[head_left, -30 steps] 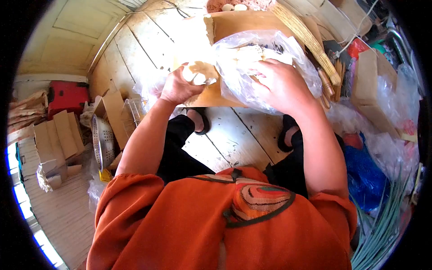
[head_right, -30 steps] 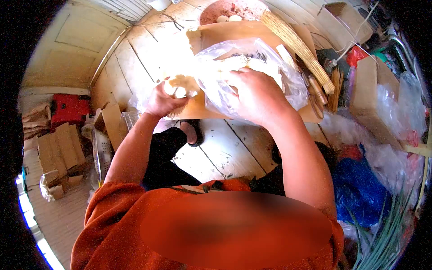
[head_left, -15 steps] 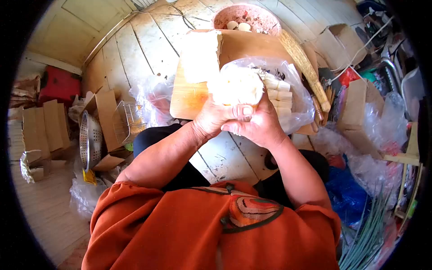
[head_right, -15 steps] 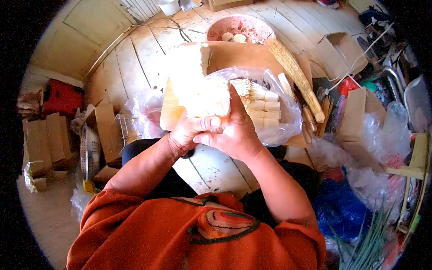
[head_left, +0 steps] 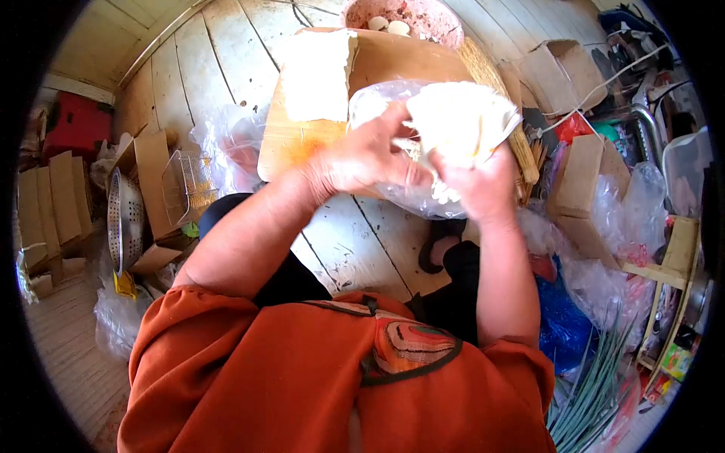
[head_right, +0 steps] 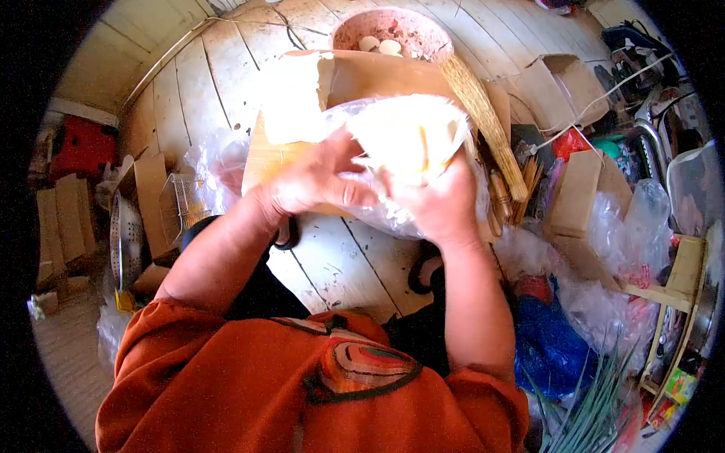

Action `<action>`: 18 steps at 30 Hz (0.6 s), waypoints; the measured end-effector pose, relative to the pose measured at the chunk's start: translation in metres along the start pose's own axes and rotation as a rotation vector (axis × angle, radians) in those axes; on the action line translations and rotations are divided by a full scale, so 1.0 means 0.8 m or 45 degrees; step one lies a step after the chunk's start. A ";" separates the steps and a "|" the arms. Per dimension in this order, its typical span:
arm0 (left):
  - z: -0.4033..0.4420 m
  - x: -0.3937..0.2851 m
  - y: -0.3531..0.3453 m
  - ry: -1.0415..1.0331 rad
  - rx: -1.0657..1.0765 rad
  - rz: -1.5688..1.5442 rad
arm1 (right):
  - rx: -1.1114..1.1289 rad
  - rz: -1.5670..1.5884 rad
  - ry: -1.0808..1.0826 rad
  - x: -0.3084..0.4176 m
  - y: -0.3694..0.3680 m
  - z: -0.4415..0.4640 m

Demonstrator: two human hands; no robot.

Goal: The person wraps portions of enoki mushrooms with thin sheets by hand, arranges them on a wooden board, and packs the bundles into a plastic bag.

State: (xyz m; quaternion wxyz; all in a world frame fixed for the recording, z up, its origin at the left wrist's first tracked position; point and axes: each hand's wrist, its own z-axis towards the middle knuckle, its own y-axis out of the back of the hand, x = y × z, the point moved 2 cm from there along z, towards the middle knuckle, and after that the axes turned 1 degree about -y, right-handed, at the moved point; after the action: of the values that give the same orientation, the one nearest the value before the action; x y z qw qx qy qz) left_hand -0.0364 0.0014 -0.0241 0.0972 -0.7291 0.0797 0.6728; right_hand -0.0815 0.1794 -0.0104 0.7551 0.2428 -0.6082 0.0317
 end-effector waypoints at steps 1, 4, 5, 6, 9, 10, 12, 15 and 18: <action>-0.001 -0.009 0.008 0.081 -0.017 0.223 | 0.001 0.002 -0.010 0.002 0.012 0.004; -0.010 -0.013 0.020 0.191 0.047 0.837 | 0.029 0.022 -0.063 -0.003 0.034 0.012; -0.013 0.010 0.018 0.050 0.159 1.143 | 0.069 -0.137 -0.076 -0.012 0.035 0.013; -0.016 0.031 0.015 -0.097 0.274 1.444 | 0.110 -0.297 -0.088 -0.017 0.034 0.013; -0.022 0.039 -0.007 0.065 0.376 1.636 | 0.212 -0.600 -0.043 -0.014 0.021 0.015; -0.023 0.038 -0.009 0.250 0.424 1.742 | 0.257 -0.735 0.002 -0.016 0.015 0.018; -0.028 0.033 -0.004 0.189 0.482 1.767 | 0.286 -0.797 -0.066 -0.024 0.006 0.024; -0.038 0.037 0.006 0.232 0.587 1.778 | 0.503 -0.980 -0.196 -0.026 -0.011 0.029; -0.051 0.032 0.017 0.079 0.374 1.699 | 0.715 -1.162 -0.208 -0.038 -0.030 0.032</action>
State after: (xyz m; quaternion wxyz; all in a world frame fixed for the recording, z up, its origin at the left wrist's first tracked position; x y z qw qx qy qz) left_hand 0.0020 -0.0216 -0.0473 -0.2428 -0.5220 0.6054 0.5496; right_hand -0.1043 0.1556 -0.0430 0.5485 0.6764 -0.4658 -0.1574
